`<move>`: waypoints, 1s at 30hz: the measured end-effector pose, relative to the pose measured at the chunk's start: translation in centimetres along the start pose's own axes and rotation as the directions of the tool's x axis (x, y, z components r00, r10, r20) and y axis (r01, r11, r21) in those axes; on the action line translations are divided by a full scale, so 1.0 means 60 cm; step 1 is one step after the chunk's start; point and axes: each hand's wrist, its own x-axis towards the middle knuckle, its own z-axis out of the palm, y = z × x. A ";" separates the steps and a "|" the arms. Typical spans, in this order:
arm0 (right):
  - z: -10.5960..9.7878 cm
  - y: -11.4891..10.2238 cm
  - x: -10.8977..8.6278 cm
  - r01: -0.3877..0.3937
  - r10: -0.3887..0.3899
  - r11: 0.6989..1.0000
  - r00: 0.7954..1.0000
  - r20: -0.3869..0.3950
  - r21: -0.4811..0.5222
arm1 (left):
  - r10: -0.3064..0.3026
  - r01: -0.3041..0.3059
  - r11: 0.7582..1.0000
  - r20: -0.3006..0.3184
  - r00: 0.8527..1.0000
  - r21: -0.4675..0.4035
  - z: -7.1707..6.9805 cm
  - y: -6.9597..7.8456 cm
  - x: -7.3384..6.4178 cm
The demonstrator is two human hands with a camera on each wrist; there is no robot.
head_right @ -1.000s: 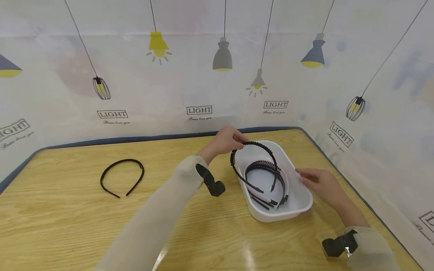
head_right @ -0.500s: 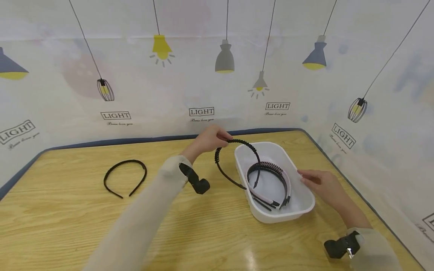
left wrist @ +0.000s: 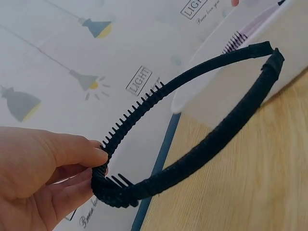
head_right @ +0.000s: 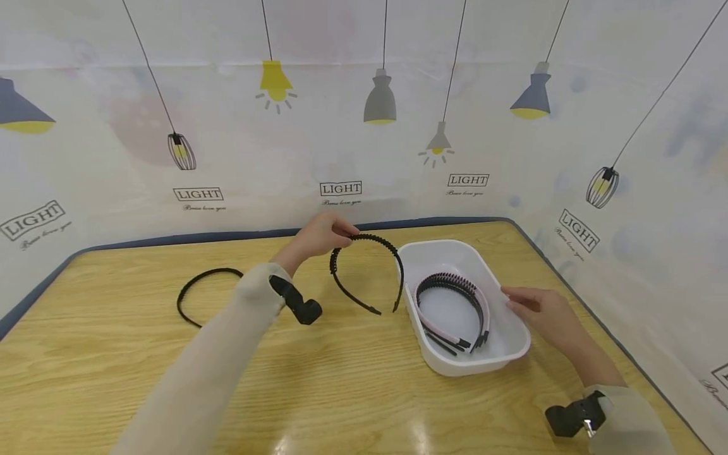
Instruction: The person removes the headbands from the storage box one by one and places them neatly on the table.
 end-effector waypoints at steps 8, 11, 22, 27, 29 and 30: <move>-0.002 0.001 0.001 -0.019 0.019 0.999 1.000 0.004 -0.030 | -0.037 0.037 0.999 -0.022 0.999 0.000 -0.026 -0.030 -0.020; -0.001 0.002 0.000 -0.018 0.018 0.999 1.000 0.000 -0.028 | -0.046 0.046 0.999 -0.023 0.999 0.000 -0.031 -0.040 -0.027; 0.004 0.004 -0.002 -0.016 0.016 1.000 1.000 -0.011 -0.023 | -0.078 0.079 0.996 -0.022 0.997 0.049 -0.053 -0.089 -0.048; 0.005 0.001 -0.001 -0.027 0.027 0.999 1.000 -0.007 -0.039 | -0.092 0.093 0.994 -0.025 0.995 0.053 -0.068 -0.110 -0.063; 0.004 0.000 -0.001 -0.026 0.026 0.999 1.000 -0.005 -0.038 | -0.098 0.099 0.994 -0.027 0.995 0.047 -0.073 -0.117 -0.068; 0.004 -0.001 -0.001 -0.025 0.025 0.999 1.000 -0.008 -0.038 | -0.101 0.102 0.994 -0.029 0.994 0.044 -0.075 -0.121 -0.071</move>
